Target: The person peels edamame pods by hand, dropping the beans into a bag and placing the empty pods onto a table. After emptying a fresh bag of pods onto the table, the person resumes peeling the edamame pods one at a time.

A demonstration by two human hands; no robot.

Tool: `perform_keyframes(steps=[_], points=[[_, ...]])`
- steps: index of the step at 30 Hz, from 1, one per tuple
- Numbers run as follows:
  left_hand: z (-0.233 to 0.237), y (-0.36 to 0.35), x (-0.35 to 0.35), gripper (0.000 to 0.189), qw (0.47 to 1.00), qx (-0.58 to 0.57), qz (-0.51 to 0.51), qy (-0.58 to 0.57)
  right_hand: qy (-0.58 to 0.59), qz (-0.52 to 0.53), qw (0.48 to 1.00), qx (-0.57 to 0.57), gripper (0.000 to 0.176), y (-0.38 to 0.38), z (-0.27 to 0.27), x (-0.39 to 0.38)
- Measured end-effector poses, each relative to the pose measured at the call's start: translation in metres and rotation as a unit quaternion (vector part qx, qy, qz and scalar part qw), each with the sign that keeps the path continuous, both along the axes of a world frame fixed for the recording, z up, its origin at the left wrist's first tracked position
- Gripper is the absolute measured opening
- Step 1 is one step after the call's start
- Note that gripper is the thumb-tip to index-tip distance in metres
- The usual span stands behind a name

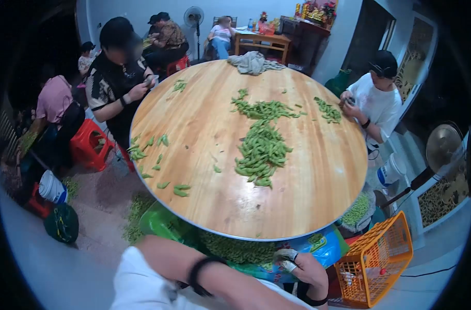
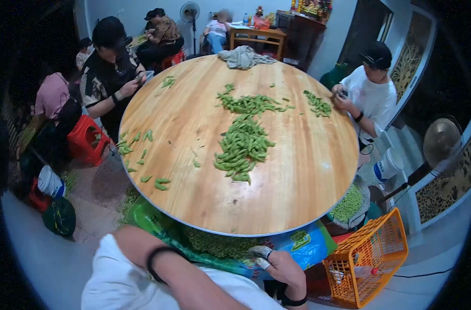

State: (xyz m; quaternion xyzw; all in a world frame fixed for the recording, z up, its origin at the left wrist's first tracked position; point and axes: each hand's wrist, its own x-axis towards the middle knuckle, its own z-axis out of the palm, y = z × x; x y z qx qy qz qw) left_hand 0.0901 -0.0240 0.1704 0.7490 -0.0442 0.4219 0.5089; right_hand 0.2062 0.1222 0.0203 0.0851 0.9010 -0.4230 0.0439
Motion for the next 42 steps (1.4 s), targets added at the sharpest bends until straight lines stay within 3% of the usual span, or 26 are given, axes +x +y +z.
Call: perform_keyframes(steps=[2,3,4,5,6,7,8,10,11,15,17,18,20,21,23,24,26,27,29,30,36,38,39,42], points=[[-0.015,0.006,-0.068,0.014,0.941,-0.014,0.230,0.247,0.062,-0.067,0.987,-0.131,0.026,0.002,0.010,0.003],[-0.015,0.012,-0.092,0.015,0.852,-0.039,0.415,0.317,-0.019,-0.046,0.992,-0.113,0.029,0.008,0.020,0.005],[-0.037,0.028,-0.125,0.017,0.758,-0.138,0.560,0.303,-0.017,-0.058,0.991,-0.118,0.029,0.009,0.019,0.005],[-0.062,0.048,-0.155,0.015,0.639,-0.024,0.713,0.289,0.010,-0.057,0.990,-0.128,0.030,0.006,0.016,0.005],[-0.084,0.060,-0.190,0.012,0.546,-0.020,0.753,0.366,0.040,-0.065,0.988,-0.135,0.031,0.005,0.013,0.005],[-0.097,0.067,-0.211,0.013,0.534,-0.055,0.755,0.376,0.110,-0.025,0.992,-0.047,0.031,0.007,0.010,0.004],[-0.108,0.075,-0.222,0.015,0.492,-0.049,0.762,0.417,0.098,-0.027,0.989,-0.104,0.029,0.005,0.017,0.003],[-0.121,0.087,-0.224,0.017,0.477,-0.086,0.755,0.442,0.233,-0.009,0.973,-0.008,0.023,0.011,-0.029,0.002],[-0.146,0.089,-0.240,0.016,0.477,-0.041,0.758,0.444,0.273,-0.034,0.958,-0.081,0.018,0.006,0.007,-0.001],[-0.164,0.098,-0.251,0.013,0.512,-0.019,0.722,0.464,0.359,-0.108,0.924,-0.079,0.015,0.008,0.002,-0.008],[-0.151,0.092,-0.249,0.012,0.452,-0.082,0.731,0.504,0.413,-0.132,0.896,-0.097,0.016,0.007,0.001,-0.014],[-0.143,0.090,-0.245,0.012,0.450,-0.083,0.733,0.503,0.412,-0.129,0.897,-0.096,0.016,0.010,0.002,-0.018],[-0.132,0.086,-0.224,0.014,0.504,-0.091,0.742,0.432,0.421,-0.166,0.889,-0.073,0.018,0.010,0.004,-0.023],[-0.125,0.082,-0.206,0.014,0.502,-0.097,0.743,0.433,0.418,-0.164,0.890,-0.078,0.018,0.011,0.007,-0.025],[-0.110,0.071,-0.165,0.017,0.610,-0.262,0.654,0.362,0.362,-0.201,0.908,0.057,0.023,0.015,0.015,-0.033],[-0.110,0.062,-0.153,0.022,0.630,-0.353,0.601,0.342,0.358,-0.197,0.911,0.053,0.023,0.019,0.014,-0.038],[-0.110,0.050,-0.118,0.018,0.700,-0.405,0.546,0.221,0.314,-0.152,0.930,0.111,0.026,0.020,0.009,-0.050],[-0.114,0.047,-0.113,0.018,0.695,-0.412,0.547,0.216,0.311,-0.126,0.935,0.113,0.023,0.020,0.004,-0.055],[-0.123,0.032,-0.103,0.010,0.699,-0.447,0.546,0.116,0.306,-0.115,0.941,0.089,0.021,0.017,0.002,-0.055],[-0.118,0.030,-0.099,0.005,0.664,-0.466,0.567,0.142,0.310,-0.111,0.942,0.071,0.019,0.013,0.004,-0.057],[-0.125,0.015,-0.098,0.007,0.637,-0.528,0.561,-0.033,0.288,-0.067,0.955,0.019,0.017,0.004,0.006,-0.061],[-0.126,0.014,-0.088,0.010,0.656,-0.493,0.567,-0.080,0.295,-0.137,0.944,-0.047,0.010,-0.005,-0.001,-0.068],[-0.132,0.016,-0.083,0.011,0.691,-0.412,0.588,-0.079,0.307,-0.155,0.936,-0.077,0.011,-0.007,0.001,-0.070],[-0.139,0.019,-0.082,0.013,0.672,-0.420,0.606,-0.069,0.268,-0.164,0.931,-0.188,0.014,-0.007,0.009,-0.068]])
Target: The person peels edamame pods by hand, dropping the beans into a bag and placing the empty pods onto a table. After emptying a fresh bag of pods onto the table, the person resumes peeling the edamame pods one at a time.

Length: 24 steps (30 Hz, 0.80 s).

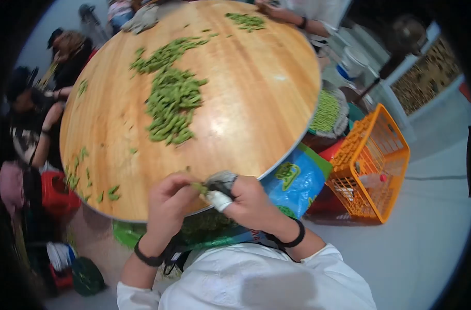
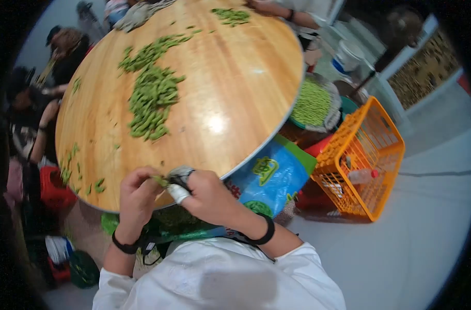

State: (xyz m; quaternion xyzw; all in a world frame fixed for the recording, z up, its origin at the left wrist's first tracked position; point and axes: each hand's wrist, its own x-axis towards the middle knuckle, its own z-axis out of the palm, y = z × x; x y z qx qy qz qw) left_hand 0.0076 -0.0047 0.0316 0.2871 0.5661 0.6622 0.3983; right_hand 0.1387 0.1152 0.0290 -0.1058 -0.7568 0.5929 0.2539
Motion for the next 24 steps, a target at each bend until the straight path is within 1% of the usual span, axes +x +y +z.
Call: perform_keyframes(steps=[1,2,3,4,5,6,7,8,9,10,12,13,14,15,16,17,19,20,21,22,24], points=[[0.002,0.000,-0.001,0.013,1.000,-0.006,0.021,-0.001,-0.019,0.014,0.998,-0.056,0.015,-0.002,0.005,0.002],[0.004,0.003,-0.002,0.013,0.998,-0.003,0.019,-0.065,-0.040,0.023,0.993,-0.110,0.016,-0.002,0.007,0.004],[0.006,0.006,-0.004,0.013,0.992,0.005,0.013,-0.127,-0.041,0.036,0.992,-0.112,0.016,-0.001,0.005,0.006],[0.009,0.010,-0.004,0.013,0.991,0.006,0.026,-0.128,-0.055,0.065,0.976,-0.203,0.018,0.001,0.003,0.008],[0.012,0.012,-0.004,0.012,0.987,0.000,0.031,-0.158,-0.070,0.091,0.949,-0.294,0.019,0.001,0.001,0.009],[0.013,0.011,-0.005,0.011,0.982,-0.007,0.035,-0.187,-0.075,0.099,0.946,-0.299,0.019,0.001,-0.003,0.009],[0.005,0.009,-0.009,0.011,0.983,-0.003,0.013,-0.181,-0.067,0.099,0.948,-0.296,0.020,0.001,-0.005,0.010],[0.002,0.008,-0.010,0.011,0.983,-0.005,0.017,-0.184,-0.060,0.096,0.950,-0.291,0.021,0.002,-0.007,0.010],[0.000,0.009,-0.011,0.011,0.984,0.008,0.007,-0.179,-0.072,0.103,0.956,-0.266,0.020,0.003,-0.007,0.009],[-0.001,0.009,-0.011,0.012,0.984,0.020,-0.004,-0.175,-0.075,0.104,0.955,-0.268,0.020,0.006,-0.006,0.008],[-0.004,0.012,-0.012,0.012,0.982,0.038,-0.006,-0.184,-0.095,0.143,0.964,-0.204,0.020,0.009,-0.006,0.007],[-0.005,0.013,-0.013,0.012,0.980,0.059,-0.010,-0.189,-0.097,0.144,0.963,-0.205,0.020,0.008,-0.006,0.006],[-0.006,0.012,-0.014,0.012,0.980,0.058,-0.009,-0.191,-0.087,0.133,0.958,-0.240,0.019,0.007,-0.007,0.004],[-0.006,0.012,-0.015,0.012,0.985,0.057,-0.016,-0.159,-0.077,0.122,0.951,-0.275,0.018,0.007,-0.007,0.004],[-0.005,0.011,-0.016,0.012,0.990,0.056,-0.024,-0.127,-0.079,0.122,0.950,-0.275,0.018,0.007,-0.006,0.004],[-0.003,0.012,-0.015,0.012,0.990,0.056,-0.024,-0.129,-0.084,0.116,0.956,-0.258,0.018,0.007,-0.004,0.003],[0.002,0.012,-0.013,0.008,0.998,0.035,0.014,-0.050,-0.089,0.110,0.960,-0.243,0.017,0.007,-0.004,0.004],[0.003,0.012,-0.013,0.008,0.998,0.035,0.014,-0.051,-0.112,0.133,0.957,-0.232,0.018,0.011,-0.004,0.006],[0.003,0.012,-0.014,0.008,0.999,0.028,0.012,-0.026,-0.135,0.156,0.953,-0.220,0.019,0.013,-0.004,0.007],[0.004,0.012,-0.014,0.007,1.000,0.021,0.011,-0.001,-0.135,0.155,0.953,-0.221,0.019,0.014,-0.004,0.006],[0.007,0.012,-0.015,0.008,1.000,0.017,0.002,0.006,-0.128,0.145,0.973,-0.126,0.020,0.014,-0.004,0.004]])
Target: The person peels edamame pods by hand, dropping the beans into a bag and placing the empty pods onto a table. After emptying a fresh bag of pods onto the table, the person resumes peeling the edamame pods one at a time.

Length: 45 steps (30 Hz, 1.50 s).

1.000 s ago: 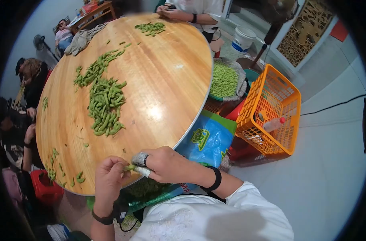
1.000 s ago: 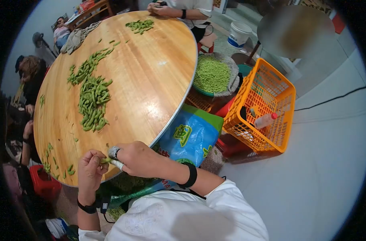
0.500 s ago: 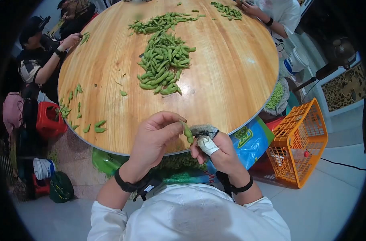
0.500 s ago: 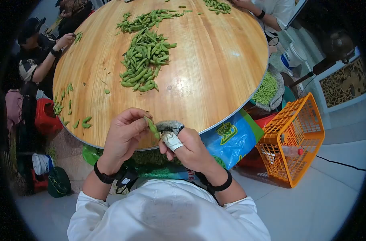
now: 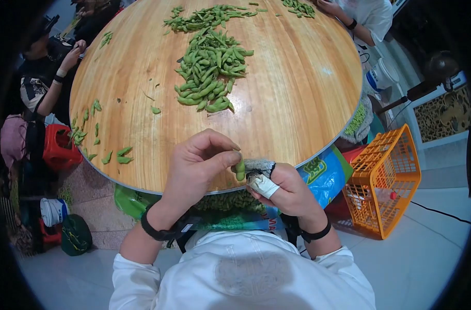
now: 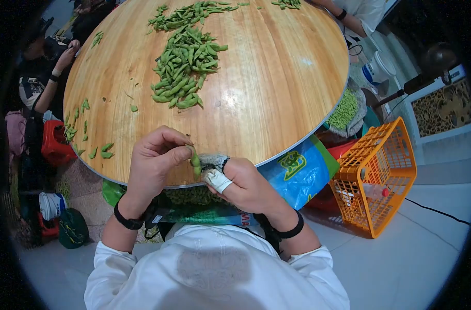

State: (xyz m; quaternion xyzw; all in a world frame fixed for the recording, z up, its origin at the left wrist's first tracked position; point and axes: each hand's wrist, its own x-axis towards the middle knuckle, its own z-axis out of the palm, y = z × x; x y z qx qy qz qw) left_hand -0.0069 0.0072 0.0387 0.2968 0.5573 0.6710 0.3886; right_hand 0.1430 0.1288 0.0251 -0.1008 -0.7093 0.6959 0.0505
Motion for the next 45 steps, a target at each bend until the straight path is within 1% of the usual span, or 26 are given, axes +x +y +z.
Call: perform_keyframes(steps=[3,10,12,17,19,21,22,24,25,26,27,28,29,30,31,34,36,37,38,39,40,41,42,43,44,45], points=[[0.000,0.000,0.001,0.008,1.000,-0.001,-0.008,0.009,0.020,-0.011,0.999,0.047,0.020,-0.001,0.005,-0.001],[0.000,0.001,0.003,0.007,0.999,0.003,-0.010,0.047,0.003,0.013,0.999,0.047,0.018,0.004,0.007,0.000],[0.001,0.001,0.003,0.008,0.999,-0.005,-0.012,0.038,0.050,0.008,0.991,0.122,0.015,0.004,0.009,-0.002],[0.000,0.002,0.005,0.007,0.999,-0.012,-0.009,0.028,0.031,-0.016,0.980,0.197,0.014,0.001,0.001,-0.002],[0.000,0.004,0.005,0.006,0.998,-0.003,-0.003,0.061,0.012,-0.020,0.973,0.231,0.015,0.001,-0.004,-0.003],[-0.003,0.004,0.004,0.008,0.997,0.018,-0.011,0.073,0.095,-0.060,0.981,0.159,0.014,-0.001,-0.007,-0.006],[-0.004,0.004,0.002,0.010,0.995,0.039,-0.016,0.085,0.096,-0.062,0.981,0.159,0.014,0.001,-0.005,-0.006],[-0.009,0.005,-0.003,0.010,0.997,0.045,-0.030,0.059,-0.024,0.007,0.996,-0.089,0.013,0.007,0.001,-0.003],[-0.011,0.005,-0.005,0.011,0.997,0.051,-0.041,0.032,-0.023,0.005,0.996,-0.090,0.013,0.009,0.002,-0.001],[-0.012,0.005,-0.007,0.011,0.997,0.050,-0.045,0.033,-0.041,0.028,0.981,-0.188,0.013,0.012,0.002,0.001],[-0.013,0.006,-0.009,0.011,0.996,0.065,-0.066,-0.014,-0.057,0.050,0.956,-0.283,0.014,0.014,0.002,0.001],[-0.015,0.006,-0.010,0.011,0.991,0.079,-0.088,-0.061,-0.055,0.047,0.956,-0.284,0.014,0.014,0.001,0.001],[-0.018,0.007,-0.011,0.011,0.991,0.077,-0.091,-0.060,-0.051,0.052,0.940,-0.333,0.013,0.013,-0.001,0.001],[-0.022,0.007,-0.013,0.010,0.984,0.088,-0.110,-0.106,-0.047,0.058,0.921,-0.382,0.011,0.013,-0.003,0.000],[-0.026,0.007,-0.014,0.010,0.975,0.098,-0.129,-0.151,-0.043,0.057,0.921,-0.383,0.011,0.013,-0.005,-0.001],[-0.035,0.009,-0.015,0.010,0.959,0.152,-0.165,-0.176,-0.035,0.070,0.880,-0.468,0.011,0.009,-0.010,-0.003],[-0.040,0.010,-0.015,0.009,0.953,0.160,-0.179,-0.182,-0.027,0.084,0.836,-0.541,0.011,0.006,-0.013,-0.004],[-0.041,0.012,-0.014,0.009,0.946,0.180,-0.186,-0.195,-0.021,0.084,0.836,-0.541,0.011,0.005,-0.013,-0.005],[-0.035,0.011,-0.012,0.009,0.946,0.181,-0.188,-0.194,-0.041,0.049,0.887,-0.457,0.012,0.004,-0.013,-0.006],[-0.025,0.011,-0.009,0.009,0.969,0.075,-0.128,-0.200,-0.062,0.015,0.928,-0.366,0.012,0.002,-0.013,-0.006],[-0.017,0.012,-0.007,0.011,0.977,-0.029,-0.065,-0.202,-0.062,0.016,0.930,-0.361,0.012,0.000,-0.013,-0.007],[-0.015,0.013,-0.004,0.011,0.977,-0.024,-0.065,-0.202,0.008,-0.067,0.992,-0.109,0.012,-0.006,-0.013,-0.008],[-0.014,0.013,0.001,0.011,0.993,-0.038,-0.041,-0.103,0.078,-0.143,0.975,0.151,0.013,-0.012,-0.010,-0.009],[-0.014,0.012,0.006,0.011,0.998,-0.055,-0.015,-0.004,0.041,-0.159,0.961,0.224,0.016,-0.018,0.003,-0.005],[-0.012,0.011,0.010,0.011,0.999,-0.051,-0.010,-0.004,0.042,-0.154,0.961,0.227,0.016,-0.021,0.003,-0.006],[-0.011,0.011,0.013,0.012,0.998,-0.045,0.000,0.041,0.062,-0.185,0.952,0.237,0.017,-0.024,0.001,-0.008]])
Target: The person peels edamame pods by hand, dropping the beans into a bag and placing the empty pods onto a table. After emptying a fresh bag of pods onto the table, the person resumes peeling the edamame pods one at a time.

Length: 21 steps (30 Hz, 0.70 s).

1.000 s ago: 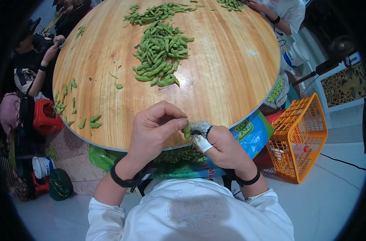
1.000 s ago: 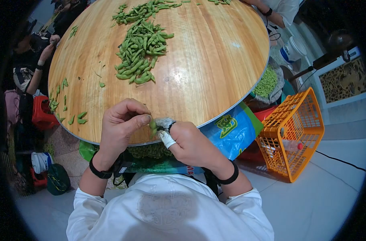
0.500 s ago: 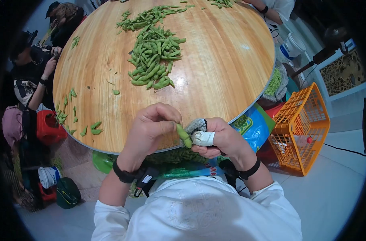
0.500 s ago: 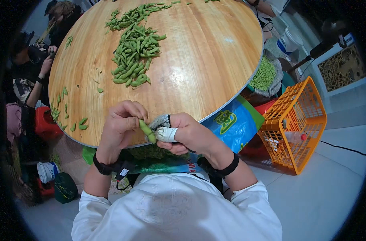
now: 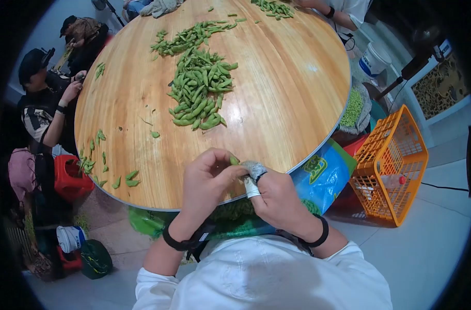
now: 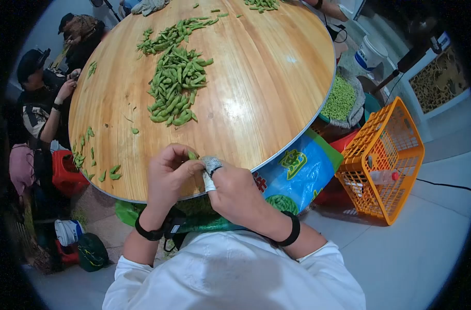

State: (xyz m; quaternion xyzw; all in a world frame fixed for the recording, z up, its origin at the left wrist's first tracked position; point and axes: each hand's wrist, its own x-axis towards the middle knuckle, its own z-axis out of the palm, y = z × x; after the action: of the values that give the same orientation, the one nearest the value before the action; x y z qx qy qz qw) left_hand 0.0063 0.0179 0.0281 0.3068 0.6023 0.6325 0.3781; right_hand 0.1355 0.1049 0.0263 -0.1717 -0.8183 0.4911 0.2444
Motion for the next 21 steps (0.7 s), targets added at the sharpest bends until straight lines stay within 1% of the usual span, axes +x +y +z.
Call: perform_keyframes(steps=[1,3,4,5,6,7,8,9,10,11,12,13,14,15,16,17,19,21], points=[[0.001,0.000,0.001,0.013,0.999,0.005,0.007,0.046,0.025,-0.027,0.999,0.012,0.017,0.000,-0.002,-0.001],[0.000,-0.001,0.000,0.014,0.999,0.012,-0.004,0.047,0.002,-0.017,1.000,0.022,0.015,0.010,-0.005,0.003],[-0.002,-0.002,0.000,0.015,0.999,0.015,-0.021,0.048,-0.028,0.015,0.994,-0.107,0.013,0.015,-0.005,0.005],[-0.002,-0.002,-0.002,0.015,0.998,0.017,-0.020,0.048,-0.057,0.046,0.970,-0.232,0.012,0.020,-0.005,0.007],[-0.002,-0.002,-0.004,0.015,0.999,0.015,-0.028,-0.021,-0.066,0.070,0.924,-0.369,0.013,0.023,-0.004,0.009],[-0.002,-0.002,-0.006,0.016,0.995,0.013,-0.037,-0.089,-0.065,0.069,0.925,-0.367,0.013,0.025,-0.002,0.010],[-0.003,-0.002,-0.009,0.016,0.995,0.016,-0.039,-0.086,-0.048,0.080,0.882,-0.461,0.014,0.028,0.000,0.010],[-0.005,-0.002,-0.011,0.018,0.991,0.023,-0.048,-0.123,-0.031,0.091,0.830,-0.549,0.015,0.030,0.002,0.010],[-0.006,-0.001,-0.012,0.020,0.985,0.030,-0.057,-0.160,-0.029,0.089,0.832,-0.546,0.015,0.030,0.001,0.009],[-0.006,0.001,-0.010,0.020,0.985,0.034,-0.059,-0.160,-0.023,0.076,0.858,-0.508,0.014,0.027,-0.005,0.007],[-0.006,0.002,-0.007,0.022,0.983,0.030,-0.035,-0.179,-0.018,0.063,0.881,-0.469,0.013,0.024,-0.011,0.005],[-0.006,0.002,-0.004,0.023,0.980,0.025,-0.011,-0.198,-0.019,0.062,0.882,-0.466,0.013,0.021,-0.017,0.003],[-0.006,0.002,-0.003,0.023,0.980,0.028,-0.012,-0.198,-0.009,0.031,0.971,-0.238,0.011,0.017,-0.021,0.000],[-0.007,0.001,-0.001,0.023,0.992,-0.005,-0.013,-0.126,0.000,-0.001,1.000,0.005,0.015,0.013,-0.021,-0.002],[-0.007,0.000,0.001,0.022,0.998,-0.036,-0.013,-0.053,-0.068,-0.009,0.998,0.016,0.019,0.009,-0.014,0.002],[-0.005,-0.002,0.002,0.022,0.998,-0.026,-0.016,-0.051,-0.067,-0.013,0.997,0.026,0.019,0.004,-0.016,0.002],[-0.001,-0.001,0.003,0.019,0.989,-0.138,-0.016,0.050,0.013,-0.035,0.998,0.049,0.018,0.003,-0.022,0.002],[-0.012,0.002,0.004,0.018,0.996,-0.030,-0.008,-0.087,0.034,-0.013,0.998,-0.053,0.013,0.009,-0.013,0.003]])
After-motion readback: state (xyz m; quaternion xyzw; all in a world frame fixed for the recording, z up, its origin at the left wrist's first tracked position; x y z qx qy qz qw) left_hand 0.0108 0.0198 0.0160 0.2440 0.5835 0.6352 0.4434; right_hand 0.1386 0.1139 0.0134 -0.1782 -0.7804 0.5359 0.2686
